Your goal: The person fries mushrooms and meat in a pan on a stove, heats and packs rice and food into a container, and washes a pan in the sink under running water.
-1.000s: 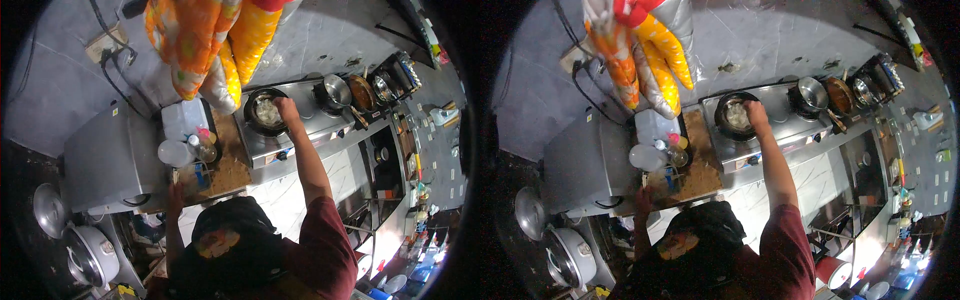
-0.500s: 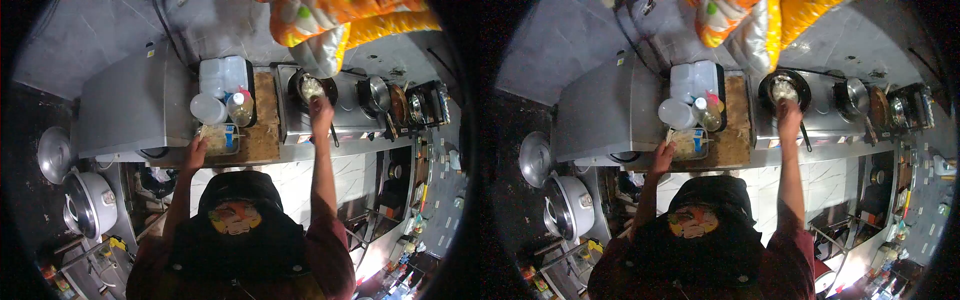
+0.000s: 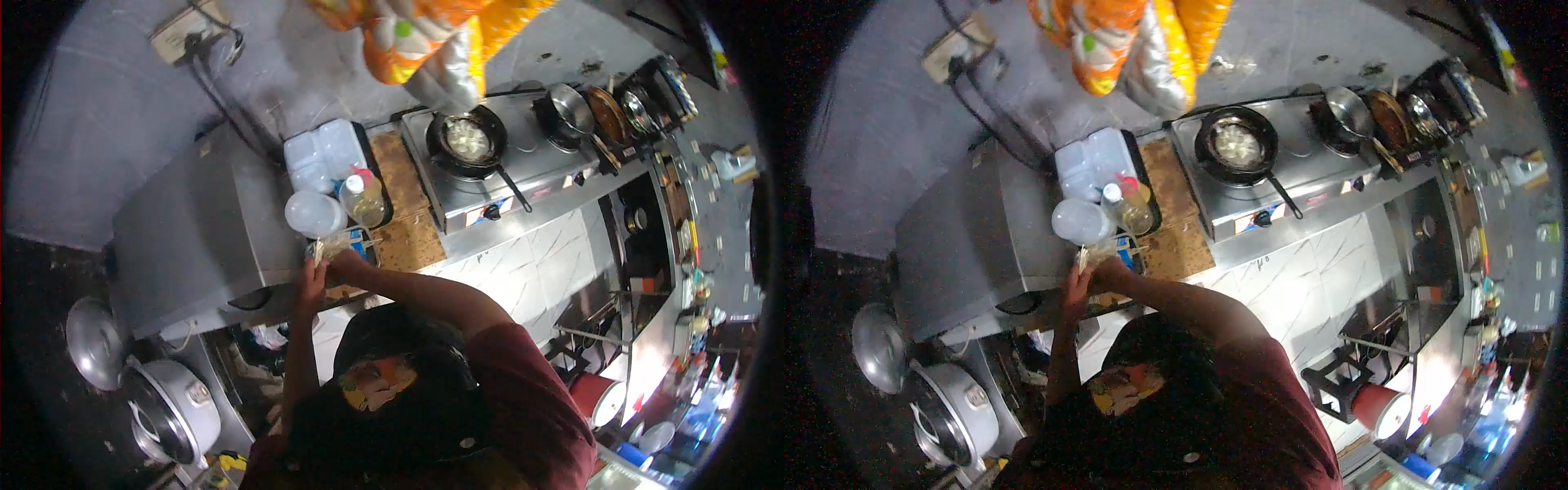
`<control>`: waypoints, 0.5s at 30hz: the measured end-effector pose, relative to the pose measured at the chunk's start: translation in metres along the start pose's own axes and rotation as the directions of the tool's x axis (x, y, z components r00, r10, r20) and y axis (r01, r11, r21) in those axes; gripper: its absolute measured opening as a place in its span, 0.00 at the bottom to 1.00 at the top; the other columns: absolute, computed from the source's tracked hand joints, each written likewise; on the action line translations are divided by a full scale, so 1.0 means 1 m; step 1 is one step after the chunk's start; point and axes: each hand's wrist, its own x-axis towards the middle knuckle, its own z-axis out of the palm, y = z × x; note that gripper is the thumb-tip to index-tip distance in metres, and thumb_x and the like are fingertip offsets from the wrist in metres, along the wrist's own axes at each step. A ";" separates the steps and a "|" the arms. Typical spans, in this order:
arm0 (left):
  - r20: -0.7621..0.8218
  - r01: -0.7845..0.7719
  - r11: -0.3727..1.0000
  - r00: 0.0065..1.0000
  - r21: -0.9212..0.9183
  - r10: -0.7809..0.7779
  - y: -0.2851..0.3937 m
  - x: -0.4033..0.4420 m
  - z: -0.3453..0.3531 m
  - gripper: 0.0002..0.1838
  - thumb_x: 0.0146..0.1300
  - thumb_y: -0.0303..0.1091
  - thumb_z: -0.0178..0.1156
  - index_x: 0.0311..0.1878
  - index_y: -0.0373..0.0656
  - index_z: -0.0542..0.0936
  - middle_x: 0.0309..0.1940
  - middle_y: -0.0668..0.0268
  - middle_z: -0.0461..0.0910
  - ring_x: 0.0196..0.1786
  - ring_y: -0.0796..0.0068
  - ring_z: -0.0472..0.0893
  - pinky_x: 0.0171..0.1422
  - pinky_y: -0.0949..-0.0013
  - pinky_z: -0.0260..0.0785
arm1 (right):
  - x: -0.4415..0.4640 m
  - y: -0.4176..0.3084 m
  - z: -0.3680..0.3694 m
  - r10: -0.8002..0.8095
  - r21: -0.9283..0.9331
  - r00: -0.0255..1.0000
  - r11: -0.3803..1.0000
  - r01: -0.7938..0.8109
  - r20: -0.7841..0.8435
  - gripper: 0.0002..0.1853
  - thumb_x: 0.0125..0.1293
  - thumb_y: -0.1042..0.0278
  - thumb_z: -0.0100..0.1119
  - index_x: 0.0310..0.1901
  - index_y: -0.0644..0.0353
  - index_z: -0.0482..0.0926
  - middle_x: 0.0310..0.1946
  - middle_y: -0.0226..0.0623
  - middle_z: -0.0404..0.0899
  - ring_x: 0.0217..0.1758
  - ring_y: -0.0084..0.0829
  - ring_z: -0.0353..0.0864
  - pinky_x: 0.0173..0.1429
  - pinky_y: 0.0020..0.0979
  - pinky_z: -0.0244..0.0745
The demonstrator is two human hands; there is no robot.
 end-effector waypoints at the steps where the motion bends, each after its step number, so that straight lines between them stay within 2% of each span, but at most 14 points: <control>1: -0.027 -0.367 0.884 0.920 0.290 0.391 -0.012 -0.004 0.002 0.19 0.76 0.42 0.50 0.56 0.35 0.74 0.42 0.48 0.77 0.46 0.52 0.78 0.51 0.56 0.69 | 0.006 0.007 0.018 -0.042 0.008 0.999 0.999 0.042 -0.005 0.09 0.59 0.58 0.63 0.35 0.53 0.82 0.30 0.41 0.84 0.34 0.44 0.86 0.35 0.42 0.79; 2: -0.023 -0.388 0.876 0.912 0.286 0.411 -0.016 -0.004 0.004 0.19 0.76 0.42 0.50 0.56 0.35 0.74 0.42 0.48 0.77 0.46 0.52 0.78 0.51 0.56 0.69 | 0.003 0.010 0.027 -0.027 -0.002 0.999 1.000 0.027 -0.019 0.09 0.59 0.58 0.63 0.35 0.53 0.82 0.30 0.41 0.84 0.34 0.44 0.86 0.35 0.42 0.79; 3: 0.023 -0.211 0.971 0.978 0.114 0.210 -0.020 -0.002 0.006 0.18 0.76 0.41 0.50 0.55 0.36 0.75 0.42 0.48 0.76 0.46 0.52 0.77 0.50 0.56 0.69 | 0.000 0.011 0.032 -0.004 0.027 1.000 1.000 0.004 0.006 0.09 0.59 0.59 0.63 0.35 0.54 0.82 0.30 0.41 0.84 0.35 0.44 0.86 0.36 0.42 0.79; 4: 0.105 -0.001 0.999 0.994 -0.047 0.006 -0.026 -0.002 0.010 0.17 0.76 0.41 0.50 0.55 0.37 0.75 0.41 0.49 0.75 0.45 0.51 0.77 0.50 0.56 0.69 | -0.001 0.011 0.030 0.015 0.057 0.999 0.998 -0.017 0.033 0.09 0.59 0.60 0.63 0.35 0.54 0.82 0.31 0.41 0.84 0.35 0.44 0.86 0.36 0.42 0.79; 5: 0.106 -0.014 0.999 0.994 -0.047 0.019 -0.031 -0.003 0.014 0.17 0.76 0.41 0.50 0.55 0.37 0.75 0.41 0.49 0.75 0.45 0.51 0.77 0.50 0.56 0.69 | -0.005 0.016 0.027 -0.007 0.189 0.999 0.982 -0.002 0.044 0.09 0.60 0.62 0.61 0.38 0.56 0.81 0.28 0.42 0.82 0.33 0.45 0.85 0.36 0.42 0.79; 6: 0.013 -0.140 0.989 0.990 0.045 0.139 -0.041 -0.006 0.021 0.16 0.76 0.41 0.50 0.52 0.37 0.75 0.40 0.51 0.75 0.43 0.55 0.76 0.47 0.57 0.69 | -0.007 0.023 0.030 -0.001 0.184 0.999 0.983 -0.006 0.035 0.09 0.60 0.62 0.61 0.38 0.56 0.81 0.28 0.42 0.82 0.33 0.45 0.85 0.36 0.42 0.79; 8: -0.066 -0.265 0.953 0.959 0.147 0.277 -0.041 -0.005 0.025 0.15 0.76 0.41 0.51 0.49 0.38 0.75 0.38 0.54 0.74 0.42 0.58 0.75 0.45 0.57 0.68 | -0.011 0.041 0.040 -0.259 0.126 0.964 0.960 0.251 0.054 0.11 0.62 0.65 0.58 0.44 0.57 0.80 0.32 0.43 0.82 0.35 0.45 0.84 0.36 0.44 0.78; 9: -0.028 0.057 0.987 0.998 -0.151 -0.062 -0.035 -0.005 0.026 0.14 0.75 0.41 0.51 0.46 0.39 0.75 0.35 0.58 0.73 0.38 0.63 0.74 0.41 0.60 0.67 | -0.023 0.040 0.033 -0.162 0.496 0.987 0.858 0.137 0.007 0.11 0.62 0.65 0.58 0.45 0.58 0.79 0.35 0.44 0.81 0.37 0.45 0.84 0.38 0.44 0.78; 10: 0.107 0.381 0.831 0.923 -0.405 -0.370 -0.031 -0.004 0.026 0.13 0.75 0.41 0.52 0.44 0.40 0.75 0.32 0.61 0.72 0.34 0.68 0.73 0.37 0.63 0.65 | -0.034 0.042 0.032 -0.062 0.795 0.997 0.602 0.069 -0.039 0.12 0.62 0.66 0.57 0.46 0.59 0.79 0.38 0.45 0.81 0.39 0.46 0.83 0.40 0.45 0.78; 11: 0.111 0.375 0.835 0.926 -0.402 -0.362 -0.029 -0.003 0.023 0.13 0.75 0.41 0.52 0.44 0.40 0.75 0.32 0.61 0.72 0.34 0.68 0.73 0.37 0.63 0.65 | -0.038 0.044 0.031 -0.075 0.620 0.992 0.774 0.124 -0.105 0.12 0.62 0.66 0.58 0.45 0.59 0.79 0.41 0.45 0.80 0.42 0.47 0.82 0.44 0.45 0.77; 12: 0.210 0.454 0.757 0.890 -0.471 -0.404 -0.029 -0.002 0.021 0.12 0.74 0.41 0.53 0.42 0.41 0.75 0.28 0.64 0.71 0.31 0.73 0.71 0.35 0.65 0.63 | -0.042 0.050 0.032 -0.101 0.405 0.982 0.900 0.160 -0.162 0.11 0.63 0.66 0.59 0.45 0.60 0.79 0.44 0.45 0.79 0.44 0.48 0.81 0.47 0.45 0.77; 14: 0.316 0.531 0.669 0.848 -0.521 -0.426 -0.022 -0.001 0.020 0.12 0.74 0.41 0.54 0.41 0.41 0.75 0.25 0.68 0.69 0.28 0.78 0.69 0.32 0.68 0.61 | -0.056 0.045 0.001 -0.098 0.373 0.974 0.912 0.170 -0.202 0.11 0.64 0.66 0.58 0.46 0.60 0.79 0.43 0.46 0.80 0.45 0.49 0.81 0.49 0.45 0.76; 15: 0.297 0.505 0.688 0.863 -0.522 -0.408 -0.016 -0.001 0.018 0.12 0.73 0.40 0.54 0.40 0.41 0.75 0.23 0.69 0.68 0.26 0.79 0.67 0.31 0.69 0.59 | -0.063 0.044 -0.013 -0.105 0.340 0.966 0.922 0.184 -0.236 0.11 0.65 0.66 0.58 0.46 0.60 0.79 0.42 0.46 0.80 0.46 0.49 0.81 0.51 0.45 0.76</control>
